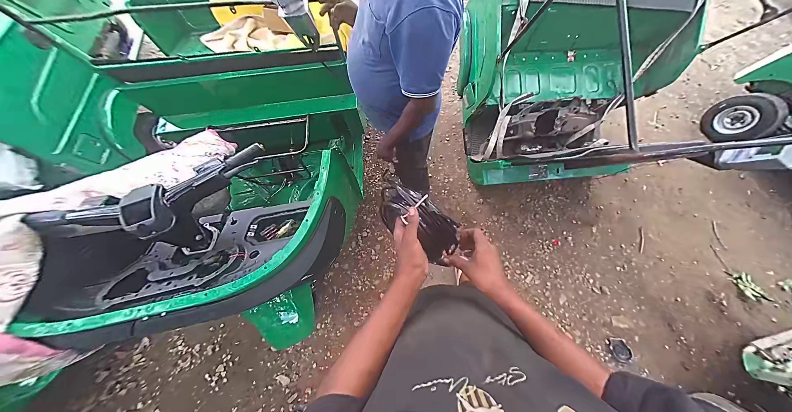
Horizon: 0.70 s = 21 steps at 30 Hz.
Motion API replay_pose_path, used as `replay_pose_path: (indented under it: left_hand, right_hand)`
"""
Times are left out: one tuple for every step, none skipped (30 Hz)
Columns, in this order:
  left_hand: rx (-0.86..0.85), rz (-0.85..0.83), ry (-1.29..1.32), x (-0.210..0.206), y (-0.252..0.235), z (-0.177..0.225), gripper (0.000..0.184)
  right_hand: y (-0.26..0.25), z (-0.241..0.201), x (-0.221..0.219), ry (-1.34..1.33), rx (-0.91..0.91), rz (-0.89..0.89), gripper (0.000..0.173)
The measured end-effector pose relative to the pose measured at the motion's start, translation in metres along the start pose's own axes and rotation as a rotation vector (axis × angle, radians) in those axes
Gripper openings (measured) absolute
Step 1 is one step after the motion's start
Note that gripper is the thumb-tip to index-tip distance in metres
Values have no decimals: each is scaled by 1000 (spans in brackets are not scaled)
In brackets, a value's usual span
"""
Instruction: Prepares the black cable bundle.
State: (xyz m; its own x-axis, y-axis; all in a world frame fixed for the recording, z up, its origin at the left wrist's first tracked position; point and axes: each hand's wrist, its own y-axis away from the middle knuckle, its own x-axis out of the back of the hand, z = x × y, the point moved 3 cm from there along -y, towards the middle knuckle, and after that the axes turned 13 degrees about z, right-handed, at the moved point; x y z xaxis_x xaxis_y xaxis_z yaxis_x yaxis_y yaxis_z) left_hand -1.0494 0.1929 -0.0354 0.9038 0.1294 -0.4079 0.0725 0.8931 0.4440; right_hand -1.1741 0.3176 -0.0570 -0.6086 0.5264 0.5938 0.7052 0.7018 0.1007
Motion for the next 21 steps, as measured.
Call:
replay_pose_path:
  left_hand:
    - [-3,4,35,1,1,1,41]
    - [1,6,58,4,4,1,40]
    - [2,13,66,6,7,2,41]
    - [-7,24,73,7,8,4,42]
    - [-16,40,84,7,7,8,43]
    - [-19,63,93,8,7,10,44]
    - [-12,92,101,10,7,12,43]
    - [5,125,113,13,6,13,44]
    - [24,162,132,15,5,15,43]
    - [41,194,160,16,3,19,43]
    - [49,225,195,17,-1,24,43]
    - [53,250,229,19,-5,28,43]
    - [47,272,258,23,-9,33,42]
    - [27,289,284,26,-14,41,41]
    - [-9,300,310,28,-19,51,40]
    - [-55,313,332,29,-25,61,39]
    - [-107,330,345,31,-28,70,38]
    - [-158,344,353,32,-31,77,37]
    - [-211,359,358,33,-34,85,38]
    - [-263,373,359,31,-35,91,38]
    - [-312,385,358,28,-35,97,37]
  right_hand:
    - [2,6,-6,6,-5,-17,74]
    - [6,10,-12,-7,-6,-30,75]
    - [9,12,-16,-38,-2,-35,74]
    - [9,11,-19,-79,14,-31,71]
    - [7,8,-21,-101,41,-20,66]
    - [6,8,-21,-108,74,-6,62]
    - [8,9,-20,-97,122,23,58]
    - [11,10,-19,-75,183,58,53]
    - [14,12,-14,-46,262,99,47]
    - [16,12,-9,-5,356,151,39]
    - [17,14,-1,30,459,218,34]
    - [20,18,8,57,535,263,30]
    - [23,26,18,66,565,283,28]
    - [24,37,29,57,547,284,27]
    - [22,49,41,34,481,268,26]
    - [19,66,54,-4,375,236,25]
    - [16,86,66,-59,244,198,23]
    - [13,110,76,-114,118,170,20]
    - [10,132,86,-143,-1,163,16]
    - [6,152,94,-161,-97,155,11]
    - [-1,168,99,-178,-141,125,8]
